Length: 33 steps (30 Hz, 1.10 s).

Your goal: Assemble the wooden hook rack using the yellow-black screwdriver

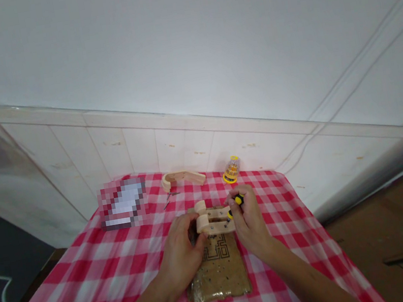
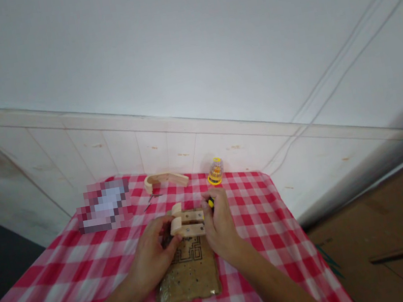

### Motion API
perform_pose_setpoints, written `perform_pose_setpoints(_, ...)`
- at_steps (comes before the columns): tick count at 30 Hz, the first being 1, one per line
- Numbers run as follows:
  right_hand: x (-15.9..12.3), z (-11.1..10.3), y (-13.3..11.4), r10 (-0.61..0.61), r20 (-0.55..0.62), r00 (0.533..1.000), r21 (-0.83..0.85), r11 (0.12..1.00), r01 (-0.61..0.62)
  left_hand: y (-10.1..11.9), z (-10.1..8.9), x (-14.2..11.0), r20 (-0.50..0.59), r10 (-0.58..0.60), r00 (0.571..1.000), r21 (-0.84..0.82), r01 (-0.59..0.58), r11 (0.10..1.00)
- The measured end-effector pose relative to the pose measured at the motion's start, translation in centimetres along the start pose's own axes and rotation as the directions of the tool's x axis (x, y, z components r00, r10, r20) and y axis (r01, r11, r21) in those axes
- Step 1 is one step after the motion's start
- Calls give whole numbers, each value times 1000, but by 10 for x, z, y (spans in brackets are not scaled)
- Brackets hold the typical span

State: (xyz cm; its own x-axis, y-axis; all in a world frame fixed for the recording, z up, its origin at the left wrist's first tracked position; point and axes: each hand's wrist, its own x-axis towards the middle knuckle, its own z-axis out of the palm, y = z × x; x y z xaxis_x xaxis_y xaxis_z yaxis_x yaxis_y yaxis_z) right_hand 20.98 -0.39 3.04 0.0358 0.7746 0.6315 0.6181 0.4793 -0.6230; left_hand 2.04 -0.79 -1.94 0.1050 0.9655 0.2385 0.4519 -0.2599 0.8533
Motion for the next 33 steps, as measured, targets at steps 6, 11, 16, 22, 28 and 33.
perform_pose_setpoints(6, -4, -1, -2, -28, -1, 1000, 23, 999, 28, -1, 1, 0, 1, 18, 1000, -4, -18, 1000)
perform_pose_setpoints(11, -1, -7, -3, -97, 80, 992, 32, 995, 95, -3, 2, 0, -6, 30, 1000, -11, -31, 999)
perform_pose_setpoints(16, 10, -31, -9, -154, 341, 927, -31, 984, 175, -3, 1, 0, 8, 28, 1000, -23, -28, 999)
perform_pose_setpoints(22, 18, -50, -10, -72, 396, 915, -106, 987, 123, -1, 2, 1, 3, 23, 1000, -15, -23, 1000)
perform_pose_setpoints(28, 23, -51, -12, 69, 296, 953, -165, 986, -20, -1, 1, 0, 8, 24, 1000, -5, -24, 1000)
perform_pose_setpoints(33, 23, -48, -11, 167, 231, 958, -163, 978, -132, -1, 0, 0, 9, 22, 1000, -11, -22, 1000)
